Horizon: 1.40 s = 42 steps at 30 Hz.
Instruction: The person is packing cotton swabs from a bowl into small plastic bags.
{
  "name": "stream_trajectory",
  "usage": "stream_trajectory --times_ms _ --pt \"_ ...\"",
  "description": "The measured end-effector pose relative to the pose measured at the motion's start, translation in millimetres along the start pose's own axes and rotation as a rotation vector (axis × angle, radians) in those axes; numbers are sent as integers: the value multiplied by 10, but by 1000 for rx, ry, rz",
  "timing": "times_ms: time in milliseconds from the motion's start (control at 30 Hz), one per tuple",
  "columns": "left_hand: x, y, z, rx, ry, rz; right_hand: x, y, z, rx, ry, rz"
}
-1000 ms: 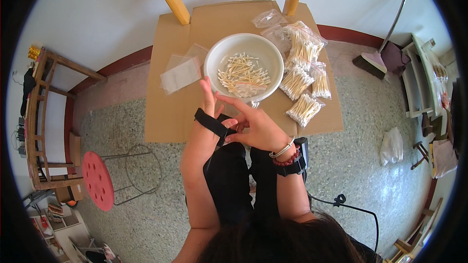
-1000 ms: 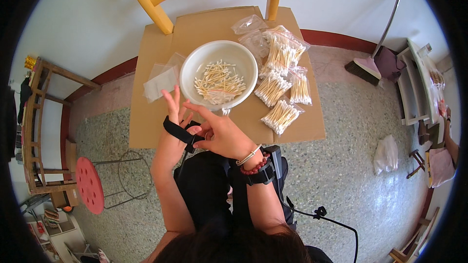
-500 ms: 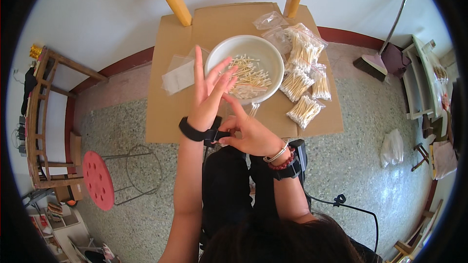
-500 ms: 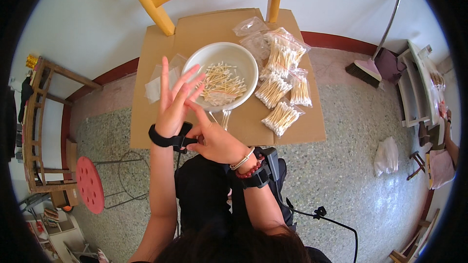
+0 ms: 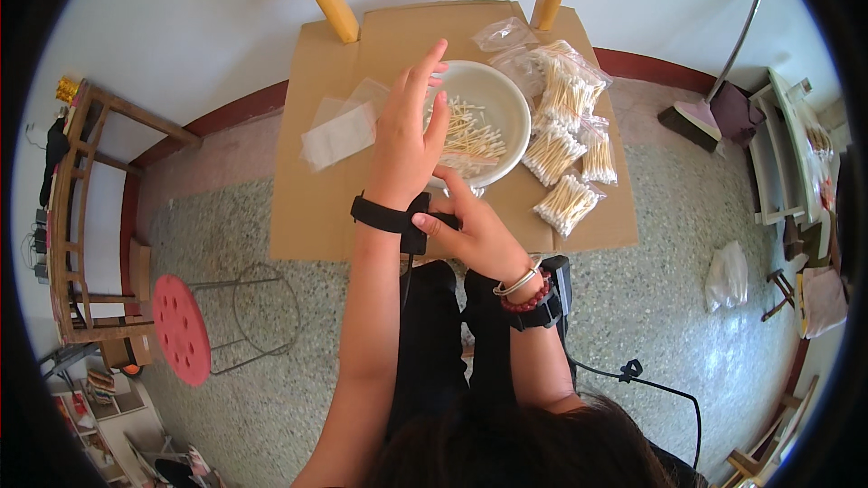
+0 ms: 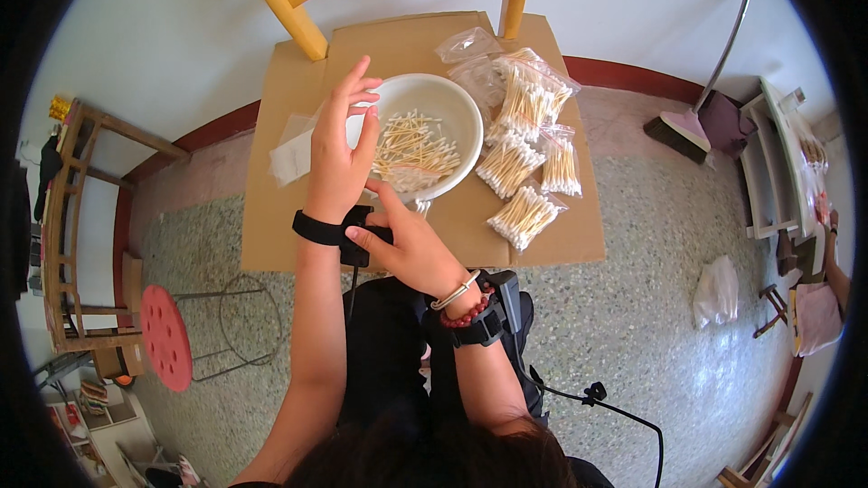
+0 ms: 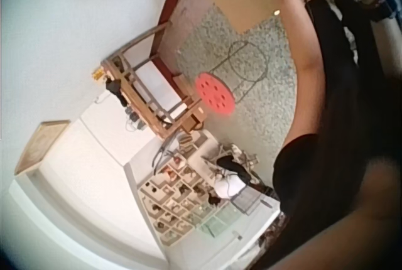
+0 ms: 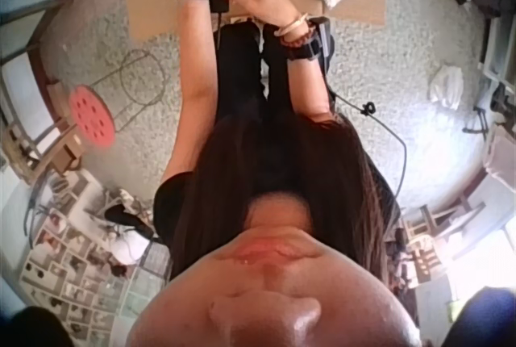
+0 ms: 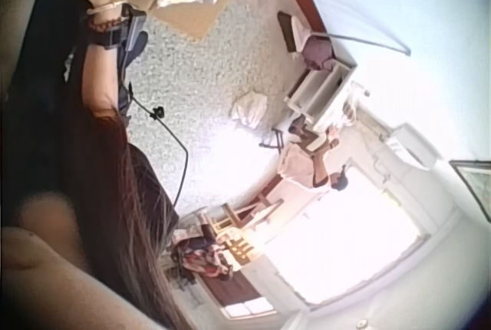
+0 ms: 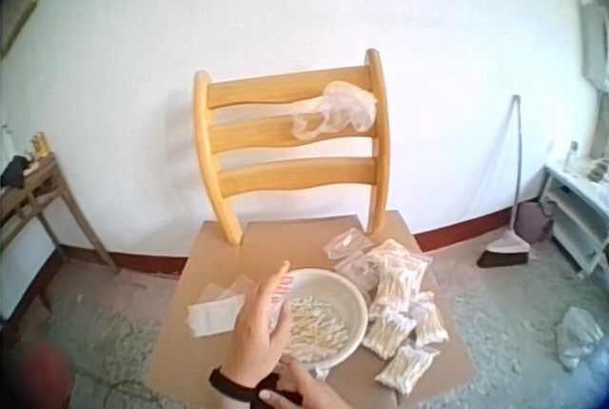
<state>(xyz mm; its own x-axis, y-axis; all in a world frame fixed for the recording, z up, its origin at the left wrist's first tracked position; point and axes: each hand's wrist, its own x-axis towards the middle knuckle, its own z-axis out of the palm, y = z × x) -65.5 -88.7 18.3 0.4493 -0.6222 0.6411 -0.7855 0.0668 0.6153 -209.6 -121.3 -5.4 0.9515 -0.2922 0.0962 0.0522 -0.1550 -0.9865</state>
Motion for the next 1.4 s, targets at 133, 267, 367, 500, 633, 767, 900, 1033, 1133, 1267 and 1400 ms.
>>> stream_trajectory --times_ms 133,267,367,500,633,767,900,1033,1133,1267,1400 --pt "-37 -49 -14 -56 3 -64 2 -22 -61 154 -113 121" --pt "-84 -66 -1 -73 -8 -87 -27 -54 -91 283 -193 250" --pt "-100 -104 0 -94 -18 -110 -61 -82 -161 327 -272 213" --pt "-146 -159 26 -63 -15 -130 -53 -63 -148 311 -294 206" --pt "-181 -156 56 -19 7 -119 -54 -86 -153 252 -260 202" --pt "-183 -128 59 198 64 24 -31 41 -65 247 -107 14" --pt "-227 -125 70 252 136 51 1 109 -21 171 -74 4" --pt "-235 -134 35 244 176 48 1 70 42 192 -65 54" --pt "-201 -141 61 178 223 49 -8 94 77 198 -38 10" --pt "-252 -280 62 -575 287 -380 1 -96 6 207 -172 194" --pt "-286 -325 93 -1021 285 -717 3 -44 87 221 -90 172"
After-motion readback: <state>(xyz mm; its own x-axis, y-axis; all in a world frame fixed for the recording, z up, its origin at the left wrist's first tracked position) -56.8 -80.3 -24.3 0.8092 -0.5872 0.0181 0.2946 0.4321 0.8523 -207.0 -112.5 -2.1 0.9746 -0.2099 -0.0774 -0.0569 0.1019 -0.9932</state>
